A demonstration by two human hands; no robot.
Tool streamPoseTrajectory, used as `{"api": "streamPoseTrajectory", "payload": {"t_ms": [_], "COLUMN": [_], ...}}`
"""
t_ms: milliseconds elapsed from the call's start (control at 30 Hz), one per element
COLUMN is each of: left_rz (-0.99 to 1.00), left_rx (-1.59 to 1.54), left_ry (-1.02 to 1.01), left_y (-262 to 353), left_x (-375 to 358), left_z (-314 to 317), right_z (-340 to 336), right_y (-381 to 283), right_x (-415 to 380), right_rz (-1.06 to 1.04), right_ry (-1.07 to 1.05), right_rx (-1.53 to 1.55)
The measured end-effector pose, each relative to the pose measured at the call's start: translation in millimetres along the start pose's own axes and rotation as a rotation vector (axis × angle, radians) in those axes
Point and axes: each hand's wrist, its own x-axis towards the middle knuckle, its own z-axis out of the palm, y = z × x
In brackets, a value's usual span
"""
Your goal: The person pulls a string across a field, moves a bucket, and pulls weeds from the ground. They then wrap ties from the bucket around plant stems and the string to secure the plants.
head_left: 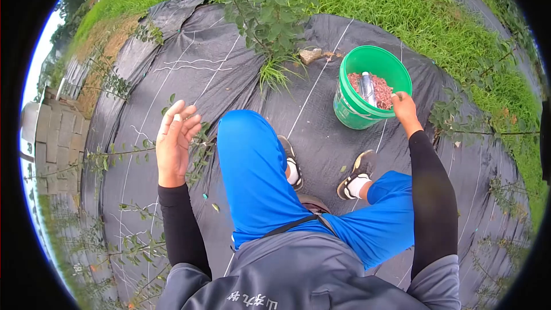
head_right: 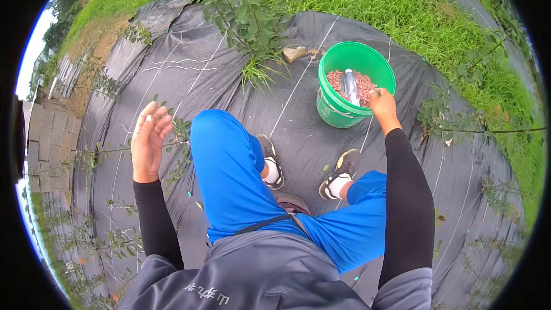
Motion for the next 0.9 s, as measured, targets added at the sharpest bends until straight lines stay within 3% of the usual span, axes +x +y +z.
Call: {"api": "streamPoseTrajectory", "payload": {"t_ms": [33,233,367,467,533,667,767,800,833,900], "left_rz": [-0.015,-0.305,-0.482,-0.647,-0.695,-0.891,-1.212,-1.237,-1.183,-1.115], "left_rx": [0.039,0.248,0.208,0.217,0.203,0.185,0.038,0.053,-0.016,0.018], "left_ry": [0.123,0.251,0.366,0.364,0.343,0.287,0.427,0.426,0.264,0.172], "left_y": [-10,-124,-197,-258,-296,-363,-423,-434,-443,-460], "left_x": [13,106,192,264,310,392,446,454,460,474], "left_z": [-9,-19,-15,-30,-36,-25,-18,-16,-15,-12], "right_z": [7,29,45,61,70,75,78,79,79,79], "right_y": [2,-11,-11,-7,-5,-9,-11,-10,-9,-12], "right_x": [-4,-17,8,22,27,26,27,26,26,27], "right_rz": [0.0,-0.175,-0.237,-0.224,-0.069,-0.103,-0.037,-0.013,0.007,0.042], "right_ry": [-0.018,0.056,0.172,0.268,0.38,0.465,0.446,0.434,0.417,0.394], "right_rx": [0.011,-0.132,0.075,0.133,0.191,0.031,0.125,0.113,0.103,0.085]}}
